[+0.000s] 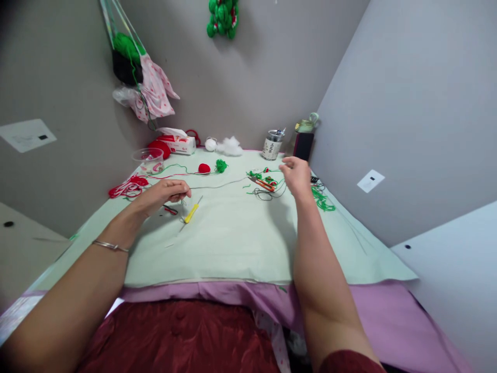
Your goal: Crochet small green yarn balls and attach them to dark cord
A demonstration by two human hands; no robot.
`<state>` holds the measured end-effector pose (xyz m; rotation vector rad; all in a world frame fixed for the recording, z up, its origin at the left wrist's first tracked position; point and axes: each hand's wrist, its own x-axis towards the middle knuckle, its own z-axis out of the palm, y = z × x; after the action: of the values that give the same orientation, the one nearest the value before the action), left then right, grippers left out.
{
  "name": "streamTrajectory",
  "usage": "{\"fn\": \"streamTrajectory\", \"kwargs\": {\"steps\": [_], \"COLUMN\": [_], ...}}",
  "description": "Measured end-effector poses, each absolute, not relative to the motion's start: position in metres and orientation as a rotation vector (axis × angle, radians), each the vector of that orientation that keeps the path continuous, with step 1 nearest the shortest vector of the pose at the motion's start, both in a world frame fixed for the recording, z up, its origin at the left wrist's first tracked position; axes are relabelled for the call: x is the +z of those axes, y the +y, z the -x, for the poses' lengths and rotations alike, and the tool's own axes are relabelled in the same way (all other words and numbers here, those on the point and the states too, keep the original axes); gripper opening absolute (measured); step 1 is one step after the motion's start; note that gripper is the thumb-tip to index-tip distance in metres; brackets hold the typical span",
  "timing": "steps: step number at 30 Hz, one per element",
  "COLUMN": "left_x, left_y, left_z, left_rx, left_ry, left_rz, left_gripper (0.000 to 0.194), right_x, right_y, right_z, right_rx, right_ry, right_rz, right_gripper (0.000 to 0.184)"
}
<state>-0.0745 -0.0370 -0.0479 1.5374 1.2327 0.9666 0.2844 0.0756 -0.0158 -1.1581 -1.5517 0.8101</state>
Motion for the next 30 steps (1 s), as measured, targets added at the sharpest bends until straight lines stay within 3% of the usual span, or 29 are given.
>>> {"fn": "streamTrajectory", "kwargs": {"steps": [3,6,9,30], "left_x": [-0.048,-0.050,-0.052,-0.057], "left_y": [-0.040,-0.041,-0.040,-0.031], "left_z": [0.067,0.061,0.059,0.078], "left_rx": [0.928,0.916,0.926,0.920], "left_ry": [1.208,1.167,1.133,1.169], "left_rz": [-1.562,-1.583,-1.582,-1.499], "left_gripper": [0.024,0.026,0.025,0.026], "right_x": [-0.021,-0.026,-0.030,-0.011], "right_y": [0.048,0.011,-0.010,0.053], "right_z": [-0.234,-0.181,-0.154,-0.233], "right_rx": [0.878,1.269,1.501,1.417], "right_ry": [-1.653,-1.928,-2.118,-1.275], "right_rz": [1.098,0.902,0.761,0.807], "right_gripper": [0.031,0.044,0.037,0.026]}}
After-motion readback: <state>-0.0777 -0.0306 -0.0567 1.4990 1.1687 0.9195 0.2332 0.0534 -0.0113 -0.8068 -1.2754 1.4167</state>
